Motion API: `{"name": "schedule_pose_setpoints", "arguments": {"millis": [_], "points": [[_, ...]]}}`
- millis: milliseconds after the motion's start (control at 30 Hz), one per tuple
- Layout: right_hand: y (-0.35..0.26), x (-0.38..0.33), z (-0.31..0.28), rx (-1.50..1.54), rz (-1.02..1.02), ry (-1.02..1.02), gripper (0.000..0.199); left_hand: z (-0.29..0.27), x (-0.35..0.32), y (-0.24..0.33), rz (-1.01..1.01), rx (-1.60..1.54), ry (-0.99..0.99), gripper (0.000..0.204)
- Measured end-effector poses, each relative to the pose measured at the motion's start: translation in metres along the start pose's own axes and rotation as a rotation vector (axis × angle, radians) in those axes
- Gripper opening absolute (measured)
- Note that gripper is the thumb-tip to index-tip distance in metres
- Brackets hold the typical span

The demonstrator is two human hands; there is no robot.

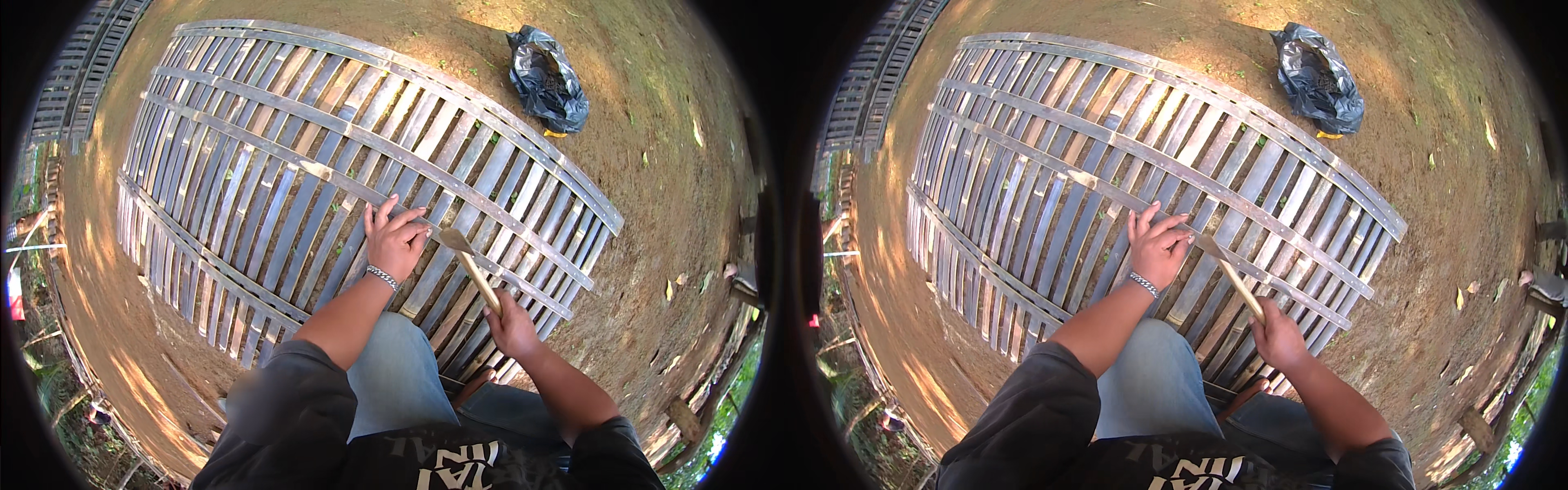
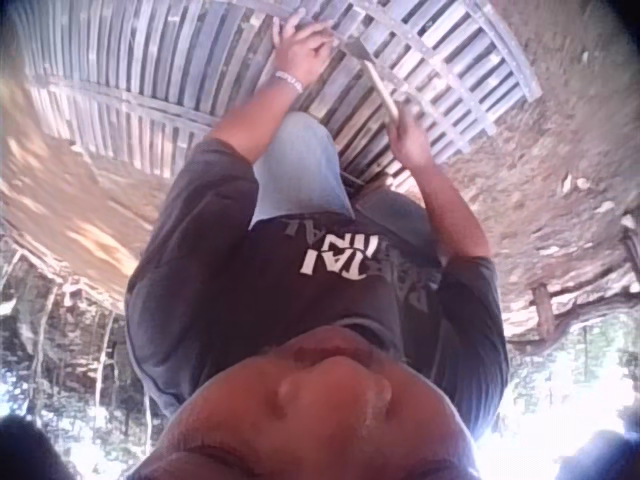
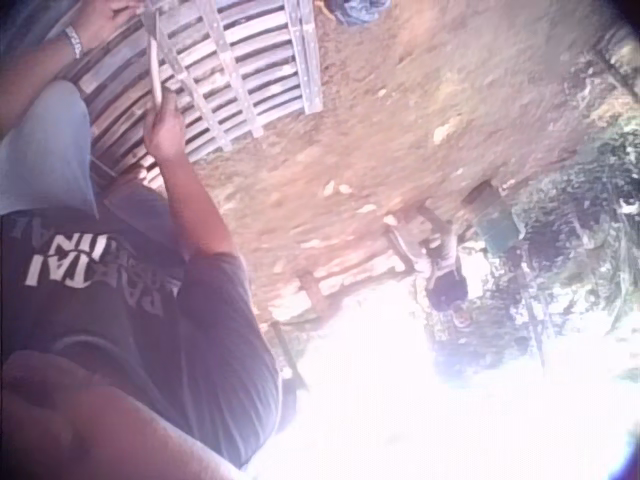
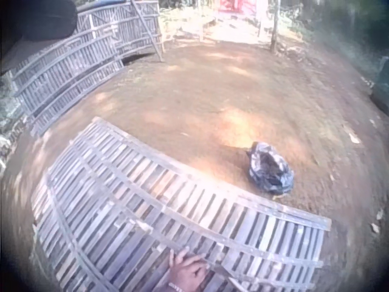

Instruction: The person hammers nails into a wooden pallet using a hammer. They repeatedly pick up nails from a black plastic bag and drive them into the slats of the pallet to secure them.

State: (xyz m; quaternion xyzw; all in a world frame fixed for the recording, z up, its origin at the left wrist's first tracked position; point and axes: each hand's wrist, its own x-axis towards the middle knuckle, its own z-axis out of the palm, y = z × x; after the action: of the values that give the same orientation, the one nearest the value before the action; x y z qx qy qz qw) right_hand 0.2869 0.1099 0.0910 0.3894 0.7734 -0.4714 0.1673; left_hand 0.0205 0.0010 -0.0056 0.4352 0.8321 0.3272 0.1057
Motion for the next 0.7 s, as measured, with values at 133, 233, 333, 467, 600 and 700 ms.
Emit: {"name": "schedule_pose_setpoints", "arguments": {"millis": [133,233,333,467,600,700], "points": [[-0.008,-0.003,0.012,-0.027,-0.026,0.032,0.040,0.000,0.001,0.002,-0.005,-0.009,-0.016,0.004],[-0.014,0.003,0.020,0.036,-0.068,0.108,0.042,-0.001,0.000,0.002,-0.022,-0.020,-0.015,0.005],[-0.016,0.013,0.017,-0.054,-0.100,0.152,0.043,-0.002,0.000,0.003,-0.037,-0.003,-0.021,0.005],[-0.014,0.013,0.016,-0.019,-0.205,0.224,0.044,0.000,0.000,0.002,-0.028,-0.009,-0.010,0.004],[-0.018,0.017,0.009,-0.123,-0.108,0.129,0.043,-0.001,0.001,0.002,-0.028,0.004,-0.011,0.004],[-0.010,0.014,0.010,-0.147,-0.128,0.132,0.043,0.000,0.000,0.001,-0.025,0.004,-0.001,0.004]]}}
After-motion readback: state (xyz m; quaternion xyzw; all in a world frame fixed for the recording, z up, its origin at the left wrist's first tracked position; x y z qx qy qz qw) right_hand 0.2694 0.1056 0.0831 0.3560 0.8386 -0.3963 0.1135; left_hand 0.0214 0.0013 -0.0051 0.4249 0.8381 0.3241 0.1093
